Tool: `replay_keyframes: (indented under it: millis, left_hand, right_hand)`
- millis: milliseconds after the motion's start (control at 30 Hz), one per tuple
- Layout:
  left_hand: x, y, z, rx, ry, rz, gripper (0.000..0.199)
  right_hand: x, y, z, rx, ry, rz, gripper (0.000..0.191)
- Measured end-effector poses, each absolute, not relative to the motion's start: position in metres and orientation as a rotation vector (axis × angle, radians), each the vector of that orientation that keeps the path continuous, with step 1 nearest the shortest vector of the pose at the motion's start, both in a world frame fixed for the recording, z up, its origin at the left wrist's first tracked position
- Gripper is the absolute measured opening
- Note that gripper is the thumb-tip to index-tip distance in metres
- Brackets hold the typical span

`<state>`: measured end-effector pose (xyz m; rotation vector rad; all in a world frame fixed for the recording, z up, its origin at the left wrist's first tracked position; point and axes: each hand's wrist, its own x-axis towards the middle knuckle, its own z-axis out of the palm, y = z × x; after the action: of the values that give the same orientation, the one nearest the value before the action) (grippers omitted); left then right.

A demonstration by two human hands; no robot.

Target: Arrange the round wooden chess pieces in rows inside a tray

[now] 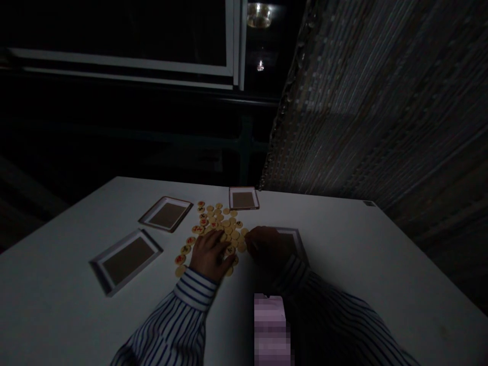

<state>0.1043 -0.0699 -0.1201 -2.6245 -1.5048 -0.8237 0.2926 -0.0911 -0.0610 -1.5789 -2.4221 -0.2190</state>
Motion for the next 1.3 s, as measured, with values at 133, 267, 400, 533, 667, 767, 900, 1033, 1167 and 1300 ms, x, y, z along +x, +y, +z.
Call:
replay_keyframes:
  millis: [133, 267, 400, 533, 667, 767, 900, 1033, 1167, 1300]
  left_hand:
    - [0.103, -0.068, -0.125, -2.638, -1.507, -0.768, 0.033]
    - [0.107, -0.070, -0.128, -2.584, -1.533, -0.772, 0.032]
    - [0.110, -0.071, -0.130, -2.541, -1.563, -0.795, 0.031]
    - [0.110, -0.071, -0.131, -2.563, -1.574, -0.786, 0.032]
    - [0.110, -0.070, -0.132, -2.557, -1.606, -0.786, 0.031]
    - [0.110, -0.071, -0.132, -2.564, -1.608, -0.793, 0.029]
    - [0.110, -0.070, -0.133, -2.592, -1.582, -0.848, 0.027]
    - [0.106, -0.068, -0.132, -2.611, -1.517, -0.866, 0.027]
    - [0.103, -0.064, -0.127, -2.643, -1.422, -0.910, 0.029]
    - [0.104, -0.064, -0.121, -2.608, -1.386, -1.052, 0.027]
  right_hand:
    - [0.291, -0.091, -0.075, -1.449, -2.465, -0.326, 0.015]
    - [0.288, -0.093, -0.084, -1.317, -2.485, -0.375, 0.014]
    - [0.285, -0.095, -0.088, -1.309, -2.475, -0.361, 0.012]
    - [0.286, -0.095, -0.091, -1.308, -2.428, -0.343, 0.013]
    - [0.287, -0.095, -0.093, -1.313, -2.421, -0.311, 0.014]
    - [0.287, -0.095, -0.094, -1.313, -2.414, -0.297, 0.014]
    - [0.286, -0.096, -0.094, -1.308, -2.394, -0.292, 0.015]
    - [0.287, -0.096, -0.093, -1.320, -2.377, -0.286, 0.014]
    - [0.287, -0.096, -0.092, -1.335, -2.389, -0.272, 0.014]
    - [0.287, -0.095, -0.092, -1.331, -2.379, -0.271, 0.012]
